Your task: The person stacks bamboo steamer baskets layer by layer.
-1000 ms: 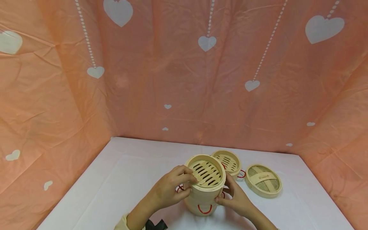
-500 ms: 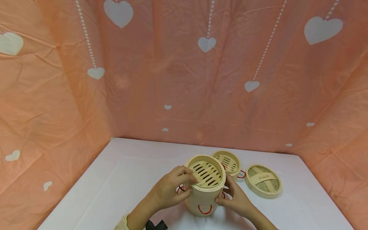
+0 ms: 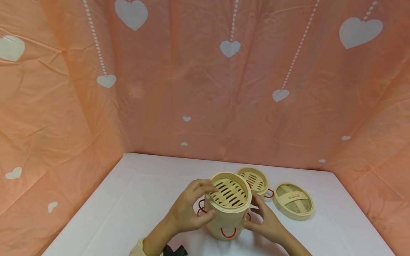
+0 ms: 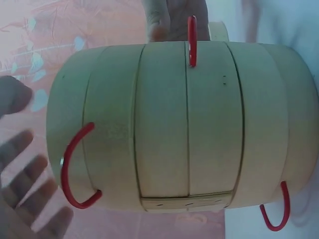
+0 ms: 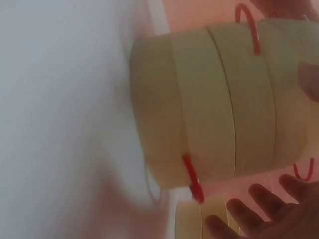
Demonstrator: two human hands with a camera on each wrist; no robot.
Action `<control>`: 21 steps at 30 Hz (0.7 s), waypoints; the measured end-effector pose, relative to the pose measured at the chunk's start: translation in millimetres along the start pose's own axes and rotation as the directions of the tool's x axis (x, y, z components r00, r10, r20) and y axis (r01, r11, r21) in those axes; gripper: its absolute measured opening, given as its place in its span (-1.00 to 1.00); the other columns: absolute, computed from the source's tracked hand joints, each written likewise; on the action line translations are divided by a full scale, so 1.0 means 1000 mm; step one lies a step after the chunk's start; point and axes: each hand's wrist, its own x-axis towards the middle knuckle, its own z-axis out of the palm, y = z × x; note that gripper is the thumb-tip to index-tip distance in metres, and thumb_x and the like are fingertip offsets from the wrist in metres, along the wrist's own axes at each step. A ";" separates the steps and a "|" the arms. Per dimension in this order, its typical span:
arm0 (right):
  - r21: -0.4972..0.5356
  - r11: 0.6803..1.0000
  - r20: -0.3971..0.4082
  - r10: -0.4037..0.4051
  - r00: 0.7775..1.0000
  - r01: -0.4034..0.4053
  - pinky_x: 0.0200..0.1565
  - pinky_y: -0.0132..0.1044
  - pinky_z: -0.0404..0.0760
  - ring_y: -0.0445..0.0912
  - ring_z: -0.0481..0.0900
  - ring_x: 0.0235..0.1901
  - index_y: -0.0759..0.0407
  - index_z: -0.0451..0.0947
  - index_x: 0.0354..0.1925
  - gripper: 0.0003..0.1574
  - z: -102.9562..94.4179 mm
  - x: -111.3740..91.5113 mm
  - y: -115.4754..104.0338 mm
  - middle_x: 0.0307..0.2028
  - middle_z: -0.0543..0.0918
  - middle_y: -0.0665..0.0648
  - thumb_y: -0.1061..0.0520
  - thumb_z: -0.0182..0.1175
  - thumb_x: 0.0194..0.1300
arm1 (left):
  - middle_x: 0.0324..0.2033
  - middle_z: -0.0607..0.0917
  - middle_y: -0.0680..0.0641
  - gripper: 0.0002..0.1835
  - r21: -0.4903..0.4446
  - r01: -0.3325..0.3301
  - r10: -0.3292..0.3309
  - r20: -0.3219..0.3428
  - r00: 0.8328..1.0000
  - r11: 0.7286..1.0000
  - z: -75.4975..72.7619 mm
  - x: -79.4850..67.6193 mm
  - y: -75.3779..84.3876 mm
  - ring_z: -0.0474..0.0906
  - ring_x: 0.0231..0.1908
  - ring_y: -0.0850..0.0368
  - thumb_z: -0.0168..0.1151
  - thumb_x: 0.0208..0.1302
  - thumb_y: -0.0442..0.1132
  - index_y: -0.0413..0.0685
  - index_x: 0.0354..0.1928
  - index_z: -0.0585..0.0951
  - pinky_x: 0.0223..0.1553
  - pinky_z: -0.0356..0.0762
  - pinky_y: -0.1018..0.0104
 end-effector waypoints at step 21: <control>-0.536 0.841 -0.126 -0.162 0.979 0.071 -0.07 -0.10 0.54 -0.13 0.54 -0.01 -0.02 0.50 0.14 -0.23 -0.043 -0.002 -0.001 0.00 0.61 -0.10 0.17 0.45 -0.13 | 0.29 0.35 -0.16 0.02 -0.339 0.381 -0.378 0.077 0.923 0.860 0.018 -0.007 -0.009 0.39 0.21 -0.12 0.51 -0.18 -0.13 -0.04 0.39 0.20 0.19 0.46 0.10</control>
